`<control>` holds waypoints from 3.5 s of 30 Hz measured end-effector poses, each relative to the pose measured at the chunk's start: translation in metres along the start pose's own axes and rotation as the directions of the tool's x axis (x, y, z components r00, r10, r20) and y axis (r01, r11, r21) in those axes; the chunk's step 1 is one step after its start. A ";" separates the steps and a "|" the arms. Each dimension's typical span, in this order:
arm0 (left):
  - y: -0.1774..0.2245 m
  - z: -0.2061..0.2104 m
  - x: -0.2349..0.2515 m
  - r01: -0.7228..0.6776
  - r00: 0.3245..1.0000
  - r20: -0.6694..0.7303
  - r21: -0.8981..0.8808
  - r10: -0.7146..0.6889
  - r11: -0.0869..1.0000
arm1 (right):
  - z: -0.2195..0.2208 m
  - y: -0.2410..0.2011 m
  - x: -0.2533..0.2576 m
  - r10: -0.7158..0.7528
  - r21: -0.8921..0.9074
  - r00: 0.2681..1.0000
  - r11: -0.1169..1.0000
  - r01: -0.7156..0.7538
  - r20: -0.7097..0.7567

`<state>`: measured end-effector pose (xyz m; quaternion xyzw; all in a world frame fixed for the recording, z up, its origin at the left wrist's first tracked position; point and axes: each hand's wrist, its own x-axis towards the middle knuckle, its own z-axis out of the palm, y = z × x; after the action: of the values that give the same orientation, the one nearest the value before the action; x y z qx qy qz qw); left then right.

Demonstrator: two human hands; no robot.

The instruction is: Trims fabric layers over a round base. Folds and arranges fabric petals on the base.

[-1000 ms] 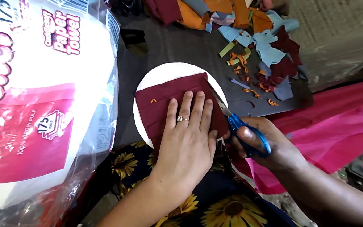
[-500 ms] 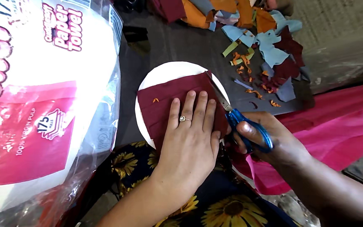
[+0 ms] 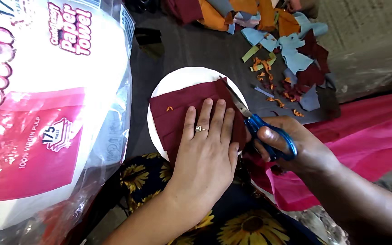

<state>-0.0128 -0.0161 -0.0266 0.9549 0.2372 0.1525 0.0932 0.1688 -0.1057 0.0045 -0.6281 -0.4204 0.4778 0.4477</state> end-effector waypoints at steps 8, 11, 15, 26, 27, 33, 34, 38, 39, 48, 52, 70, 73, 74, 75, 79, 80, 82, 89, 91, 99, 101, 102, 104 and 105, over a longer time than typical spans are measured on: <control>0.001 -0.001 0.001 0.012 1.000 0.025 0.012 -0.012 1.000 | -0.012 -0.005 0.000 0.015 -0.040 0.990 0.999 -0.020 -0.143; 0.000 0.000 0.000 0.004 1.000 0.012 0.014 -0.005 1.000 | -0.013 -0.002 -0.018 -0.051 -0.044 0.999 0.998 0.051 0.000; 0.001 -0.002 0.000 0.014 0.999 0.036 0.044 -0.016 0.999 | -0.019 0.015 -0.032 0.080 -0.030 0.995 0.996 -0.082 -0.060; 0.002 -0.005 0.003 0.033 0.997 0.069 0.111 -0.041 0.993 | -0.035 0.027 -0.059 0.124 -0.098 0.971 0.984 -0.147 -0.203; 0.002 -0.005 0.005 0.040 0.996 0.078 0.109 -0.048 0.993 | -0.037 0.030 -0.061 0.098 -0.092 0.976 0.989 -0.118 -0.195; -0.001 -0.013 0.028 0.102 0.974 0.190 0.104 -0.120 0.989 | -0.036 0.036 -0.058 0.107 -0.060 0.957 0.990 -0.127 -0.270; -0.001 -0.015 0.032 0.118 0.967 0.214 0.110 -0.140 0.987 | -0.037 0.038 -0.057 0.075 -0.025 0.942 0.996 -0.087 -0.326; 0.007 -0.018 0.032 0.183 0.946 0.246 0.123 -0.209 0.975 | -0.035 0.042 -0.064 -0.003 0.038 0.940 0.999 0.017 -0.342; 0.009 -0.018 0.030 0.196 0.943 0.248 0.129 -0.222 0.972 | -0.033 0.044 -0.065 -0.019 0.037 0.943 0.999 0.033 -0.331; 0.008 -0.028 0.005 0.104 0.994 -0.046 -0.006 -0.104 0.995 | -0.019 0.051 -0.067 -0.128 -0.020 0.946 0.992 0.128 -0.296; 0.025 -0.016 -0.022 -0.034 0.941 -0.318 0.245 0.114 0.969 | -0.014 0.056 -0.066 -0.208 -0.078 0.920 0.978 0.193 -0.333; -0.006 0.007 -0.042 -0.261 0.784 -0.434 0.418 0.444 0.870 | -0.013 0.050 -0.061 -0.386 -0.303 0.837 0.911 0.280 -0.388; -0.031 0.001 -0.050 -0.171 0.815 -0.462 0.386 0.350 0.907 | -0.015 0.053 -0.062 -0.368 -0.309 0.841 0.916 0.256 -0.397; -0.039 -0.001 -0.053 -0.113 0.838 -0.462 0.374 0.291 0.920 | -0.016 0.055 -0.062 -0.367 -0.311 0.842 0.916 0.253 -0.395; -0.045 -0.003 -0.057 -0.046 0.859 -0.462 0.361 0.222 0.931 | -0.016 0.056 -0.062 -0.367 -0.314 0.844 0.915 0.252 -0.392; -0.041 0.003 -0.069 0.121 0.815 -0.574 0.291 0.072 0.949 | -0.016 0.058 -0.060 -0.348 -0.291 0.850 0.925 0.243 -0.395; -0.033 0.006 -0.070 0.101 0.804 -0.587 0.286 0.091 0.953 | -0.015 0.058 -0.059 -0.335 -0.284 0.856 0.930 0.234 -0.393; -0.011 0.011 -0.068 0.022 0.821 -0.548 0.311 0.160 0.950 | -0.013 0.057 -0.057 -0.319 -0.284 0.867 0.934 0.218 -0.382; 0.047 0.022 -0.009 -0.083 0.867 -0.395 0.485 0.303 0.871 | -0.014 0.054 -0.055 -0.330 -0.298 0.860 0.928 0.222 -0.389; 0.050 0.024 0.002 -0.093 0.882 -0.362 0.497 0.303 0.863 | -0.015 0.056 -0.059 -0.327 -0.288 0.856 0.932 0.221 -0.400; 0.011 0.017 -0.017 -0.232 0.846 -0.386 0.355 0.368 0.905 | -0.018 0.063 -0.066 -0.289 -0.261 0.878 0.945 0.197 -0.383; -0.004 0.009 -0.025 -0.168 0.872 -0.401 0.291 0.280 0.942 | -0.016 0.063 -0.066 -0.276 -0.266 0.890 0.946 0.185 -0.364; -0.010 0.003 -0.028 -0.118 0.886 -0.409 0.259 0.219 0.959 | -0.015 0.062 -0.066 -0.269 -0.268 0.896 0.947 0.179 -0.353; -0.019 -0.009 -0.034 -0.009 0.916 -0.391 0.192 0.085 0.981 | -0.011 0.062 -0.066 -0.264 -0.282 0.907 0.944 0.173 -0.328; -0.022 -0.015 -0.036 0.040 0.937 -0.350 0.162 0.019 0.986 | -0.010 0.063 -0.066 -0.263 -0.284 0.912 0.943 0.174 -0.315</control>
<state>-0.0571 -0.0129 -0.0264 0.9156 0.2671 0.2991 -0.0297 0.1721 -0.1855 -0.0398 -0.7026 -0.4593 0.2489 0.4832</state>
